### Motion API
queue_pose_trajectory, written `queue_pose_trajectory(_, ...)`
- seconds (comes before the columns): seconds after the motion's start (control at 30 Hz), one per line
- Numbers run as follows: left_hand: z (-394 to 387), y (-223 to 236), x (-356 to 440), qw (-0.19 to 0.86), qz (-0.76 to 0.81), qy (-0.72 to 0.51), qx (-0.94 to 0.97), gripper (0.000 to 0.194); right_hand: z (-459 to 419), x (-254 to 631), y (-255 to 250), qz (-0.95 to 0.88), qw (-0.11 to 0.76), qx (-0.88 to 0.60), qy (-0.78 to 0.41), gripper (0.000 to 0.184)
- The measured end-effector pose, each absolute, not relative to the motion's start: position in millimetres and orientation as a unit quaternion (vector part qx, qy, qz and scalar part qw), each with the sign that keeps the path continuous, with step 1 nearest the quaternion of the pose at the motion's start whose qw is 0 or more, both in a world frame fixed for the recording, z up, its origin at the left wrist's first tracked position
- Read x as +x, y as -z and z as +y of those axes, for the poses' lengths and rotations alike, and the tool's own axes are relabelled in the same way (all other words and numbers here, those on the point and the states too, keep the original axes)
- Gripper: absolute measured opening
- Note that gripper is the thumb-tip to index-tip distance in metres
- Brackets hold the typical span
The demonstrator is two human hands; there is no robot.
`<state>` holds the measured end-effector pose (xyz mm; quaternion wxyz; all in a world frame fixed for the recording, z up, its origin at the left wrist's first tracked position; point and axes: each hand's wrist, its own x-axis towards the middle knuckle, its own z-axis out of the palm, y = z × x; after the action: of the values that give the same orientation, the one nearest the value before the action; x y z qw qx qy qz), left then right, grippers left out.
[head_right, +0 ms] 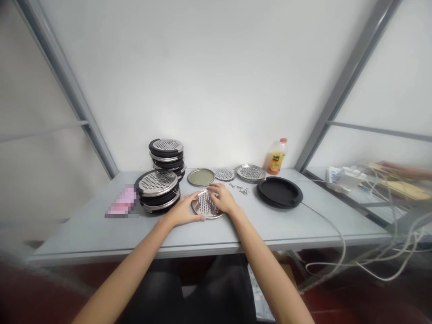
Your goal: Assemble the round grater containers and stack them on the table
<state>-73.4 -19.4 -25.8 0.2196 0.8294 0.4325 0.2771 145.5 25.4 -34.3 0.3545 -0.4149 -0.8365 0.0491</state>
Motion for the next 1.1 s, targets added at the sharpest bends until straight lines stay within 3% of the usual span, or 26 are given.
queue_pose_trajectory(0.33,-22,25,-66,0.147,0.455,-0.269,0.836,0.095,14,131,37,-0.879,0.217,-0.424,-0.01,0.049)
queue_pose_trajectory(1.1,-19,31,-69,0.156,0.452,-0.258,0.84,0.096,8,126,30,-0.895,0.207,-0.394,-0.008,0.05)
